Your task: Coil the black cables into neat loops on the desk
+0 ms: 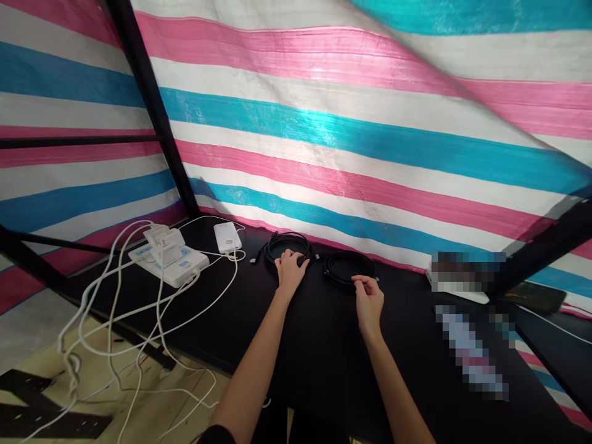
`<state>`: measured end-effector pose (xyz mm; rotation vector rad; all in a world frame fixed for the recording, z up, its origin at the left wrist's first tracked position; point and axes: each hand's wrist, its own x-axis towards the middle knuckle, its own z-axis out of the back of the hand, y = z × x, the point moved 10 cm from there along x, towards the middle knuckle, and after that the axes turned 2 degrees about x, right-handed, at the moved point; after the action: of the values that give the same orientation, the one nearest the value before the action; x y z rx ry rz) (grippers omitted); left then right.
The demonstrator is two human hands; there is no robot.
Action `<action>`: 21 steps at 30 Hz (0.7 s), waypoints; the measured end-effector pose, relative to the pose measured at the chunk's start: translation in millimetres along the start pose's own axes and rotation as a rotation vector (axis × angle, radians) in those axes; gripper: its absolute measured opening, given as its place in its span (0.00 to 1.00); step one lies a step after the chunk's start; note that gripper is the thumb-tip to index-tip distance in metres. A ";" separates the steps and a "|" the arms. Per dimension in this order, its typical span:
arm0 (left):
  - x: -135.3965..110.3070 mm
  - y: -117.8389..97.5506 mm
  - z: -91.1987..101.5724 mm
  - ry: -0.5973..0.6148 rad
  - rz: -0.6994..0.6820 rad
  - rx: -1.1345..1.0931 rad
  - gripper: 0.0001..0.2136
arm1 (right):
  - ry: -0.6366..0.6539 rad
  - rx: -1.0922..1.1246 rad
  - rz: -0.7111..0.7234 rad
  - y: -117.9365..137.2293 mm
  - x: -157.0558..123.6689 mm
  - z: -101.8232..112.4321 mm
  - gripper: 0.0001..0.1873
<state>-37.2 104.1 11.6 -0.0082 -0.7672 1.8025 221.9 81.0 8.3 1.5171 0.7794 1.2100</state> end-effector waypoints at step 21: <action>-0.5 -5.8 12.1 -0.066 -0.012 -0.023 0.09 | 0.065 -0.034 0.017 10.5 -2.1 -6.4 0.10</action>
<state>-36.5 98.7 23.9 0.0400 -0.8332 1.7899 214.2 77.9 17.7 1.4660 0.7860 1.2847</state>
